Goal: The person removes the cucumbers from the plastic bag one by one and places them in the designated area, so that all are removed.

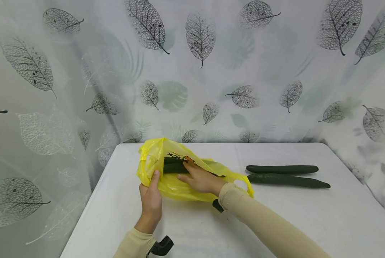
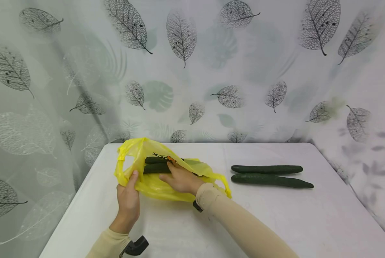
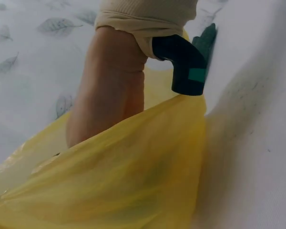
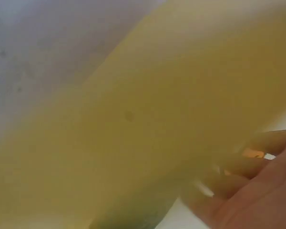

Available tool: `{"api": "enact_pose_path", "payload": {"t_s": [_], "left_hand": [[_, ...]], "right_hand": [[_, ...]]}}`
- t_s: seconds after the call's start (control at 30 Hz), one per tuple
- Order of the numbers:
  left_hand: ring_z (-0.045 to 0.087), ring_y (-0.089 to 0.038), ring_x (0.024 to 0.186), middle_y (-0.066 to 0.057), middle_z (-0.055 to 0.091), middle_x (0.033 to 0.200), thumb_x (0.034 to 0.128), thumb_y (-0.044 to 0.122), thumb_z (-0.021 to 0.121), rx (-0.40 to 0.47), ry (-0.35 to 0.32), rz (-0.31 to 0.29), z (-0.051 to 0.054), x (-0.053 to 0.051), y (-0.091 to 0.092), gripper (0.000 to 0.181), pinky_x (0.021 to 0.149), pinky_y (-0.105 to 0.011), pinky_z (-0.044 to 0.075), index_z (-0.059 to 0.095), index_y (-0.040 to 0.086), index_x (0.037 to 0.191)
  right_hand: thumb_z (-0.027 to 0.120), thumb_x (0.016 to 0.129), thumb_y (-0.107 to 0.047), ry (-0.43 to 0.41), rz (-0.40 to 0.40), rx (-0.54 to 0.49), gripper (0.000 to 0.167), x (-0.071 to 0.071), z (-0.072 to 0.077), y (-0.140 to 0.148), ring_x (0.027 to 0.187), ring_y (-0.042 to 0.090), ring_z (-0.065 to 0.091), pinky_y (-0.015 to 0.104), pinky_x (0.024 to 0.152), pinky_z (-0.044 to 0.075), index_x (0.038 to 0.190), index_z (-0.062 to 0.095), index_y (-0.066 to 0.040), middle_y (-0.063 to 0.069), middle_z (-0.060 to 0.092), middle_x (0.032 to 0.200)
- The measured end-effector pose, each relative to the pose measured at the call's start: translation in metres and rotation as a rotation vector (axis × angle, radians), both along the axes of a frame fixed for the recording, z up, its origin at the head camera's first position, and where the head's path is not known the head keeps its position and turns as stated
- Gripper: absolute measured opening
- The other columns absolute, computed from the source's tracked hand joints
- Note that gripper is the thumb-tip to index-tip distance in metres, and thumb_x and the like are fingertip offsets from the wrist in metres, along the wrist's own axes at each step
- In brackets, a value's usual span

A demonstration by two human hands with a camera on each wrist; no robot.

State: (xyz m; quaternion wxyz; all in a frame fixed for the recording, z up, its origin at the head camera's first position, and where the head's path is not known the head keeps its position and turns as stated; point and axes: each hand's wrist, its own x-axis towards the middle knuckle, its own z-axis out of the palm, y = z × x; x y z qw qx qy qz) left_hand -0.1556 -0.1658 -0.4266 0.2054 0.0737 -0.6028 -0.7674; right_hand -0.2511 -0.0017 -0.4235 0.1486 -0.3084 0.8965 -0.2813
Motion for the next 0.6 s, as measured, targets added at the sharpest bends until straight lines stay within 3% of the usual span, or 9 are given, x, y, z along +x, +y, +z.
{"api": "enact_pose_path", "payload": {"t_s": [0.23, 0.43, 0.6], "left_hand": [[0.057, -0.018, 0.109, -0.008, 0.059, 0.117, 0.1086, 0.024, 0.047, 0.014, -0.014, 0.016, 0.000, -0.002, 0.002, 0.036, 0.100, -0.032, 0.045, 0.047, -0.001, 0.135], [0.056, -0.019, 0.109, -0.009, 0.058, 0.118, 0.1093, 0.023, 0.046, 0.014, 0.001, -0.001, 0.000, -0.001, 0.003, 0.035, 0.098, -0.028, 0.046, 0.046, 0.000, 0.136], [0.057, -0.020, 0.110, -0.009, 0.058, 0.118, 0.1093, 0.025, 0.046, 0.012, -0.003, -0.005, -0.001, 0.000, 0.004, 0.036, 0.096, -0.026, 0.047, 0.046, 0.000, 0.136]], "right_hand": [[0.030, 0.098, -0.074, -0.007, -0.077, 0.195, 0.095, 0.000, -0.015, 0.002, 0.146, 0.035, 0.031, 0.045, 0.118, 0.027, 0.159, 0.022, -0.001, 0.024, 0.023, 0.162], [0.032, 0.101, -0.070, 0.093, -0.070, 0.274, 0.090, 0.006, -0.020, 0.003, 0.147, 0.040, 0.028, 0.052, 0.118, 0.025, 0.158, 0.027, -0.001, 0.024, 0.025, 0.161], [0.036, 0.102, -0.066, 0.121, -0.075, 0.294, 0.085, 0.011, -0.018, 0.003, 0.148, 0.038, 0.024, 0.054, 0.119, 0.020, 0.158, 0.030, -0.002, 0.023, 0.025, 0.161]]}}
